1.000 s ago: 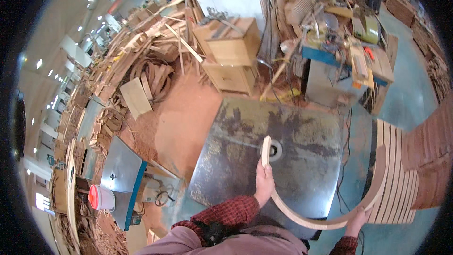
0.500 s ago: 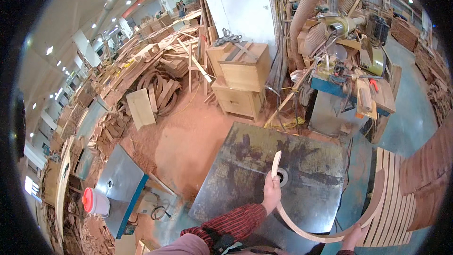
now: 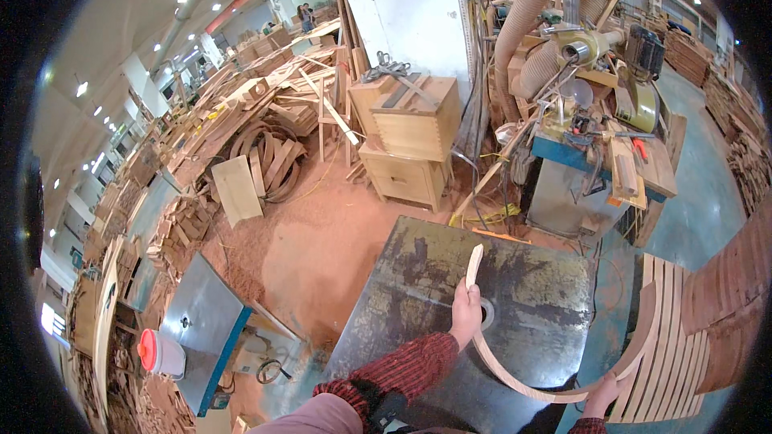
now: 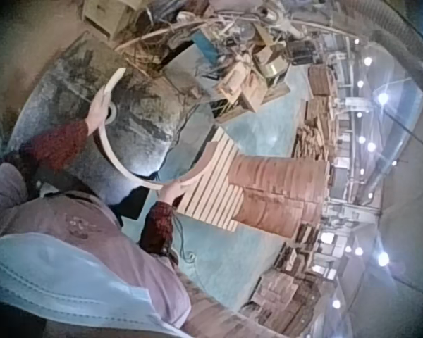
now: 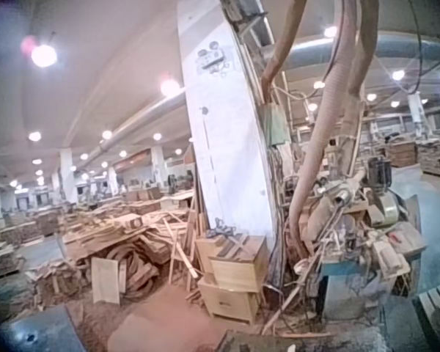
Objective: Using a vertical spindle sander to smooth the edges of curved wooden furniture components.
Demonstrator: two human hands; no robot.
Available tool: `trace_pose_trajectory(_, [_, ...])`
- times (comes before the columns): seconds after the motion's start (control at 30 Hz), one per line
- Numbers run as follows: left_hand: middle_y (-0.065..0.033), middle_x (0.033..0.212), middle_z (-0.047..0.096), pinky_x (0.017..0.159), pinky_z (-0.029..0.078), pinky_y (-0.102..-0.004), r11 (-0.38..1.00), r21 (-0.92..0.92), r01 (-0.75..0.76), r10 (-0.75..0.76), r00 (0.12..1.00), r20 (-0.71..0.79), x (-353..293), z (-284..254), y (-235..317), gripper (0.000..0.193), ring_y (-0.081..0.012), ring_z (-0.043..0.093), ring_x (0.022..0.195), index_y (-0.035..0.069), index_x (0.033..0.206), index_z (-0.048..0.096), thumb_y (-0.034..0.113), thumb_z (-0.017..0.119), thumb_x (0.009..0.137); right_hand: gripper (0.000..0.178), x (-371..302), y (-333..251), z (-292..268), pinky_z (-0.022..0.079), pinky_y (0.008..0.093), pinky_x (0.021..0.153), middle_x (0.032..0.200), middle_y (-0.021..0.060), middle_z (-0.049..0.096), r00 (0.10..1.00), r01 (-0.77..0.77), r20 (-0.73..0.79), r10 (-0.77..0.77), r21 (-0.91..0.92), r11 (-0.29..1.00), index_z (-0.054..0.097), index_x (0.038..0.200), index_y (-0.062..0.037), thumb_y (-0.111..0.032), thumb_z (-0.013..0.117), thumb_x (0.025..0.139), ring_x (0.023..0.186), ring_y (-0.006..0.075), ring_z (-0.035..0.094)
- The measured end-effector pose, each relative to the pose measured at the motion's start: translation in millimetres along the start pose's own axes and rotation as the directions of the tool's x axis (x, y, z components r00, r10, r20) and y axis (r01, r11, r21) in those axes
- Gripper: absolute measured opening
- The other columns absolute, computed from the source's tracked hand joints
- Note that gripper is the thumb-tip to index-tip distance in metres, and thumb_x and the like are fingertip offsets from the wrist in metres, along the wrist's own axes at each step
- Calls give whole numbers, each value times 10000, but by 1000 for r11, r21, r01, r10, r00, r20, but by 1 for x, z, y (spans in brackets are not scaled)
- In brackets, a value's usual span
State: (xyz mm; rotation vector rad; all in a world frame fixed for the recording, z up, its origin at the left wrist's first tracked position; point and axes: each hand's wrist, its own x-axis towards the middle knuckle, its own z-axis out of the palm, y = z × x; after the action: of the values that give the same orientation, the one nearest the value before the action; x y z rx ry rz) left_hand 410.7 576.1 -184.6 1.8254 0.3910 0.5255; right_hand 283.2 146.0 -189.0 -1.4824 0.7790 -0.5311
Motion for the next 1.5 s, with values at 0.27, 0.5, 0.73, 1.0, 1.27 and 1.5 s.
trace_pose_trajectory(0.27, [-302, 1167, 652, 986, 501, -518, 1000, -18, -24, 24, 1000, -8, 72, -1, -2, 423, -497, 636, 1087, -73, 1400, 524, 231, 506, 1106, 653, -13, -35, 85, 442, 376, 1041, 1417, 176, 555, 996, 57, -67, -61, -65, 996, 410, 1555, 40, 14, 514, 911, 1236, 307, 588])
trace_pose_trajectory(0.5, [-326, 1136, 663, 929, 505, -543, 999, 34, 23, -25, 997, 71, 136, -17, -17, 361, -508, 648, 1083, -66, 1291, 565, 236, 501, 1105, 579, 9, -7, 136, 411, 382, 1138, 1438, 242, 569, 992, 48, -108, -64, -140, 989, 424, 1508, 110, 26, 487, 939, 1309, 369, 585])
trace_pose_trajectory(0.73, [-288, 1076, 689, 897, 525, -524, 998, 9, 56, -56, 998, 17, 173, -34, -27, 342, -474, 676, 1015, -30, 1281, 594, 250, 505, 1105, 569, 8, -7, 188, 454, 370, 1065, 1328, 226, 614, 986, 128, -87, -144, -167, 978, 472, 1463, 110, 46, 538, 901, 1176, 344, 630])
trace_pose_trajectory(1.0, [-260, 1037, 683, 864, 521, -499, 998, 37, 55, -53, 996, -67, 191, -75, -46, 347, -432, 683, 978, -42, 1282, 583, 249, 506, 1109, 593, -19, -45, 252, 497, 399, 990, 1270, 225, 619, 997, 73, -15, -75, -138, 988, 441, 1495, 104, 23, 555, 918, 1072, 335, 647])
trace_pose_trajectory(1.27, [-191, 1075, 678, 899, 509, -446, 994, 52, 93, -80, 973, -215, 187, -134, -56, 364, -316, 652, 995, -40, 1345, 595, 220, 501, 1109, 535, -1, -18, 311, 488, 433, 1025, 1244, 283, 651, 979, 187, 126, -160, -250, 950, 484, 1410, 106, 9, 563, 889, 1138, 409, 663])
trace_pose_trajectory(1.5, [-168, 1015, 672, 841, 517, -442, 985, 38, 169, -151, 943, -297, 168, -181, -51, 345, -280, 626, 892, -39, 1313, 593, 225, 498, 1111, 588, -24, -22, 349, 498, 445, 1028, 1304, 277, 641, 956, 255, 211, -206, -241, 936, 481, 1462, 70, 13, 607, 890, 1175, 403, 660])
